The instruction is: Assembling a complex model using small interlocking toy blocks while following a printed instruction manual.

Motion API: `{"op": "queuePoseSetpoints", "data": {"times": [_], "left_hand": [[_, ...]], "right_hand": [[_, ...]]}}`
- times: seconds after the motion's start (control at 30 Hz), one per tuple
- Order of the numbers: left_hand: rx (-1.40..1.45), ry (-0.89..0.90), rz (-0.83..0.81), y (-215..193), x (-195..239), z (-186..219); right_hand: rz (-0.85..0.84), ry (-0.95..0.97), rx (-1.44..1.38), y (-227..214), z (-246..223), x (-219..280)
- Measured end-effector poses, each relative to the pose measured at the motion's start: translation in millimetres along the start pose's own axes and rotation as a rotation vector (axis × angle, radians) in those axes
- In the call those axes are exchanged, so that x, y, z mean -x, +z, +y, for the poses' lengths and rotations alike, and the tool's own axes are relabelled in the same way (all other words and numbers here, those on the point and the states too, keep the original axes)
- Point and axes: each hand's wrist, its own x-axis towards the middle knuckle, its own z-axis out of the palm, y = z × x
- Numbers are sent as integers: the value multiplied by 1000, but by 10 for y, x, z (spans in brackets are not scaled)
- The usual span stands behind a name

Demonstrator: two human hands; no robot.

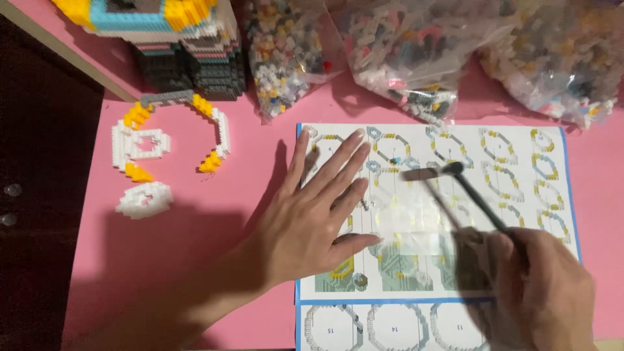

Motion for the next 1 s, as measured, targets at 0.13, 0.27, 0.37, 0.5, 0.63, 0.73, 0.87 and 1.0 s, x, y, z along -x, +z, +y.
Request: {"op": "queuePoseSetpoints", "data": {"times": [0.13,0.27,0.37,0.5,0.63,0.73,0.87,1.0], "left_hand": [[-10,23,34,44,14,-45],[115,36,96,-17,8,-13],[162,38,120,-33,3,-2],[215,36,161,-41,19,8],[198,50,208,-102,7,-15],[210,52,242,-101,25,-39],[217,47,260,-70,47,-67],[227,-4,210,41,120,-63]], "right_hand": [[153,-120,57,189,323,-91],[208,-239,316,89,296,-274],[189,-287,447,-52,15,-543],[75,-538,39,-48,-645,-934],[75,-715,17,236,-841,-1213],[-88,-717,184,376,-813,-1331],[-1,-845,88,98,-1202,-1592],[176,-852,231,-144,-1769,-2035]]}}
